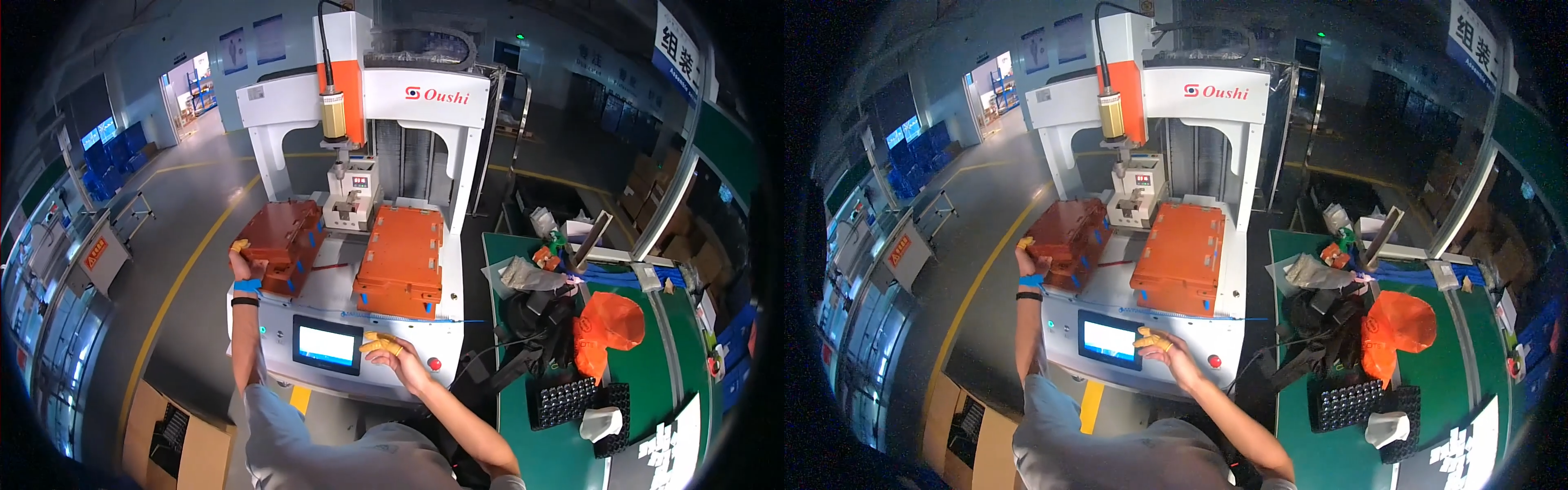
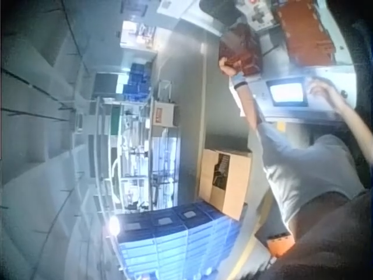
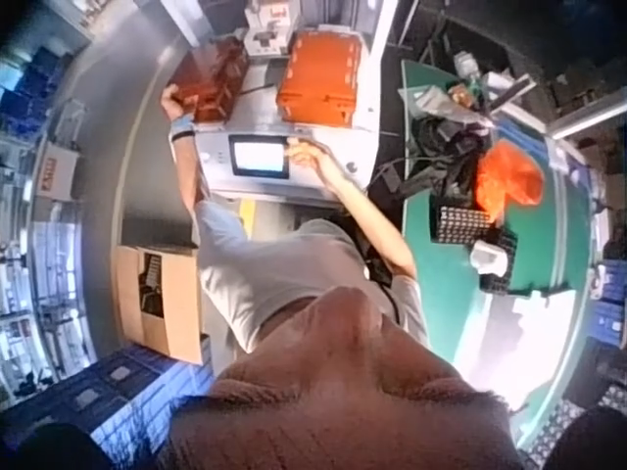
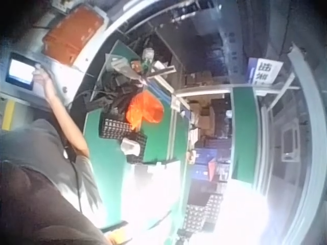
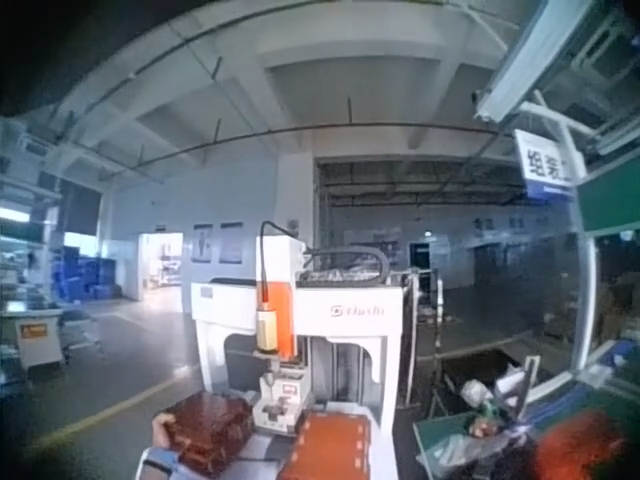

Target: Assembling components onto orange plastic panels and processing them using a heat press machine.

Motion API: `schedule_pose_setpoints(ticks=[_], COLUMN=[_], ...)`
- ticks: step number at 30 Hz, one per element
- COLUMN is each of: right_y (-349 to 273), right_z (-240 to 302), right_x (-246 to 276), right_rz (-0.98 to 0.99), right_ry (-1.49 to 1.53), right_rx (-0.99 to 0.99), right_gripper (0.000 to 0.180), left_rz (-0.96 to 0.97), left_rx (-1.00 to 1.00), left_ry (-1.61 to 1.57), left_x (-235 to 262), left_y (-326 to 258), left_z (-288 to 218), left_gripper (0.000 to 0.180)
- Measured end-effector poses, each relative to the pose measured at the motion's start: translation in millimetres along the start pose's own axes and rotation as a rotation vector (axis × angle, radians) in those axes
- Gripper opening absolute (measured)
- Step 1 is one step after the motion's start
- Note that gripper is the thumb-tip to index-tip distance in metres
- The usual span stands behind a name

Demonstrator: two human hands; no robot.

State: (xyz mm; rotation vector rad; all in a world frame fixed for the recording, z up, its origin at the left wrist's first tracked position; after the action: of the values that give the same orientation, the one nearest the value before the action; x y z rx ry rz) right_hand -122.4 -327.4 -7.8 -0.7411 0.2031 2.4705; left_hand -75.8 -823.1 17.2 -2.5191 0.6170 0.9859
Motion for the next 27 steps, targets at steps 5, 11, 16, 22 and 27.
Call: schedule_pose_setpoints(ticks=[5,11,16,22,27], right_y=[-1.9,-2.4,-4.3,-19.7,-27.9], right_z=[7.1,1.7,3.4,1.2,-1.3], right_x=[7.1,5.2,2.2,0.2,-3.4], right_rz=[-0.081,-0.099,-0.09,-0.114,-0.11], right_ry=[-0.003,-0.026,-0.041,-0.052,-0.08], right_rx=[-0.008,-0.03,0.004,-0.003,-0.005], right_gripper=[0.04,0.04,0.044,0.041,0.043], left_rz=[-0.005,-0.004,-0.091,-0.056,-0.128], left_rx=[-0.047,0.032,0.142,-0.1,-0.251], left_ry=[0.077,0.07,0.264,0.181,-0.14], left_x=[-8.1,-15.9,-27.5,-8.5,15.8], left_y=[1.1,13.3,5.5,12.3,26.5], left_z=[7.5,-7.7,-15.0,-1.5,11.3], left_gripper=[0.038,0.047,0.055,0.044,0.034])
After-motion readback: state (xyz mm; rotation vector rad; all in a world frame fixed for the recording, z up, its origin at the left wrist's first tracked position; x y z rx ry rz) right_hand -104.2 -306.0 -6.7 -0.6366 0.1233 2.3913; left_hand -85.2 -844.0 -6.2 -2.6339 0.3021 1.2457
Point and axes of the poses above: each hand's wrist, its own y-axis towards the middle knuckle, its own x-axis out of the back of the hand, z = x × y, the point moved 3 cm from there along y, towards the middle knuckle, and after that the axes turned 6 degrees about -z, right-handed, at the moved point
